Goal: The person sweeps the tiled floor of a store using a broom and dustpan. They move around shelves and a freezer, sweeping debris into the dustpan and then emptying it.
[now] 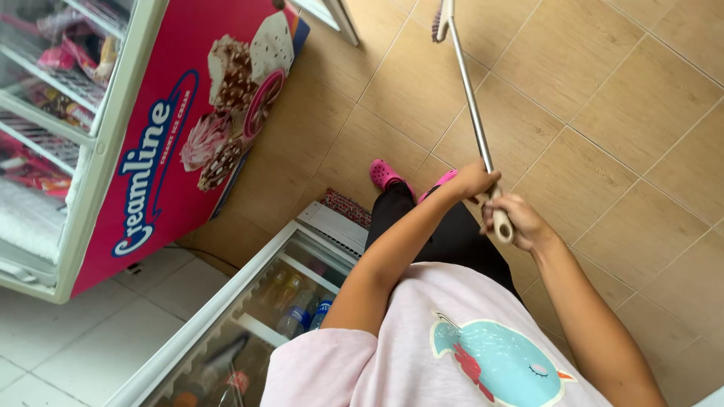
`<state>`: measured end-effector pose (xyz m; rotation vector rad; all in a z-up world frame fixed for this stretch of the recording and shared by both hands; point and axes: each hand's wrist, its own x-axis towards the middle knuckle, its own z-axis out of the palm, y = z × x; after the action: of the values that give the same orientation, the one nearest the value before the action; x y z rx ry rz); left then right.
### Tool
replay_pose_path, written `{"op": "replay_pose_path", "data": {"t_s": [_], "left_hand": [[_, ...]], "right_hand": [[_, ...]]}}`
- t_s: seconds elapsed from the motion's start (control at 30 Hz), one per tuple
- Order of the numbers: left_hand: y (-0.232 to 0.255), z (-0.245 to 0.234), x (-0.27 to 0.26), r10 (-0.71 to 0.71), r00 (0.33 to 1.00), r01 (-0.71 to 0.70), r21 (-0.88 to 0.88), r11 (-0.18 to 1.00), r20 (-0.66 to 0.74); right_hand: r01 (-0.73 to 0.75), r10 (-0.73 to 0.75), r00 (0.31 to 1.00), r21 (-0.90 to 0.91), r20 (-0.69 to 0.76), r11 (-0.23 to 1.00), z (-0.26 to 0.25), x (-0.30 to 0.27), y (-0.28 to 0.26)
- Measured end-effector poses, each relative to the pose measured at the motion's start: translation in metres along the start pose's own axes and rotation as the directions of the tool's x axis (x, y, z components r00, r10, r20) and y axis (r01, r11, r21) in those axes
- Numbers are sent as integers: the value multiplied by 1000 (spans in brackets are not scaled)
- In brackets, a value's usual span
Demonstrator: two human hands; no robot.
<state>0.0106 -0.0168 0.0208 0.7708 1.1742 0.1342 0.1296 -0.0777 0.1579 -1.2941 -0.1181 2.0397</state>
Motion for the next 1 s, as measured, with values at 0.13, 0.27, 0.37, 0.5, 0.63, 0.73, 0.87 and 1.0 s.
{"op": "replay_pose_path", "data": {"t_s": [0.13,0.27,0.37,0.5,0.63,0.73,0.87,1.0], "left_hand": [[-10,52,-2,55,986,-78,144,987,154],[-12,113,8,-84,926,164,-191,968,367],[-3,132,16,-173,868,324,-267,908,465],[8,139,52,-211,807,335,-132,933,551],[-9,115,126,-166,796,316,-166,934,582],[13,51,152,-185,841,354,-258,899,508],[2,-55,185,-245,945,317,-409,856,218],[-7,-181,165,-238,952,296,-372,880,195]], "right_hand": [[-217,215,968,-3,-130,976,-37,-41,8],[63,-49,958,41,-283,997,-57,-69,13],[86,-126,850,-103,-511,991,-28,-86,-11],[150,-123,821,3,-557,989,-73,-35,-5],[137,-97,773,16,-626,990,-86,38,-22],[33,-14,808,22,-589,999,-66,101,-46],[-135,112,938,-48,-327,990,-49,212,-31],[-258,194,945,-237,-262,937,72,240,-57]]}}
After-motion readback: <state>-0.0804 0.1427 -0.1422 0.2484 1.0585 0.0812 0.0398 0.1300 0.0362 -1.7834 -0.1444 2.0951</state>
